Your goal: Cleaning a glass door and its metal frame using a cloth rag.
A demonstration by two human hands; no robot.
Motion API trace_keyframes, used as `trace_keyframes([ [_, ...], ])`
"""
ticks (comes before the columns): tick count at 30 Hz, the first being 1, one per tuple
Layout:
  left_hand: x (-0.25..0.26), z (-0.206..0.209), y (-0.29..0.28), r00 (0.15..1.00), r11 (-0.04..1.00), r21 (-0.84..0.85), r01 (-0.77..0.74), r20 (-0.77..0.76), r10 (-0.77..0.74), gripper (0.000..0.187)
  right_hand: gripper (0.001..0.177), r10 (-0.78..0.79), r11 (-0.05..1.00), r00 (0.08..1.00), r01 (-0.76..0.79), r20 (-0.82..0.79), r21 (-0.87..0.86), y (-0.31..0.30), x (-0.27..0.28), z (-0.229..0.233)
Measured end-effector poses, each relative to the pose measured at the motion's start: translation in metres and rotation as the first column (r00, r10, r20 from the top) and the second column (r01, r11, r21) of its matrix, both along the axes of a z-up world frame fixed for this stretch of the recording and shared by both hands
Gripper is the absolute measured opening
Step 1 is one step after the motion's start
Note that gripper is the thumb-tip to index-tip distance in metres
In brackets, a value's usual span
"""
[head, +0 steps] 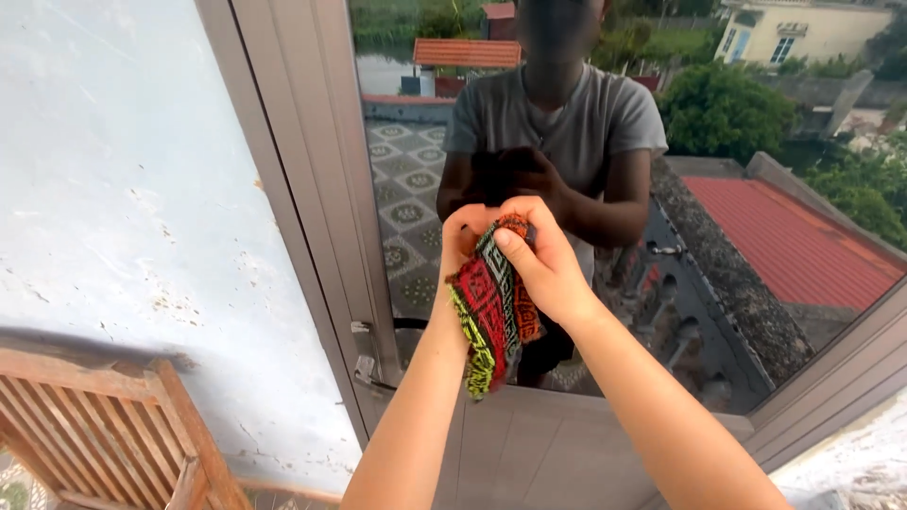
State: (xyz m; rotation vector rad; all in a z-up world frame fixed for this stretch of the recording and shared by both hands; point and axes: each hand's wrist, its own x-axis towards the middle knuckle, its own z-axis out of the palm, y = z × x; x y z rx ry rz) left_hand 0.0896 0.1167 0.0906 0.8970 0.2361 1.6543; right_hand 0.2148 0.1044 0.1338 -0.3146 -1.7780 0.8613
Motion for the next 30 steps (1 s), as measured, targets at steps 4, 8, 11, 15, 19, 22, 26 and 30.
trace_keyframes([
  [4,-0.012,-0.019,-0.005,0.969,0.979,0.117,-0.164,-0.166,0.182,0.026,0.017,-0.327,0.939,0.939,0.310,0.103,0.149,-0.008,0.002,0.016],
  [8,-0.014,-0.007,-0.045,0.992,0.990,-0.102,0.093,-0.075,-0.101,0.043,0.022,-0.639,0.717,0.769,0.608,-0.027,0.340,-0.001,-0.002,0.052],
  [11,-0.004,-0.025,-0.049,0.922,1.000,0.012,-0.023,-0.387,0.025,0.045,0.023,-0.704,0.636,0.707,0.670,-0.066,0.384,0.011,-0.001,0.081],
  [15,-0.009,-0.004,-0.039,0.892,0.999,-0.003,0.032,-0.451,-0.030,0.034,0.032,-0.894,0.442,0.411,0.741,0.180,0.506,0.012,0.009,0.125],
  [19,-0.031,0.067,-0.030,0.939,0.989,-0.015,0.149,-0.311,-0.146,0.033,0.039,-0.896,0.438,0.303,0.720,0.323,0.539,0.008,0.029,0.143],
  [22,-0.044,0.121,-0.007,0.911,0.977,0.097,0.189,-0.388,-0.137,0.035,0.053,-0.582,0.799,0.774,0.488,0.249,0.352,0.018,0.043,0.139],
  [26,-0.046,0.180,0.031,0.800,0.907,0.335,0.256,-0.600,-0.004,0.039,0.077,0.160,0.982,0.986,-0.163,-0.041,-0.093,0.024,0.041,0.141],
  [30,-0.041,0.238,0.078,0.749,0.861,0.440,0.256,-0.653,0.111,0.037,0.065,0.050,0.923,0.962,-0.146,-0.268,-0.355,0.084,0.053,0.173],
])
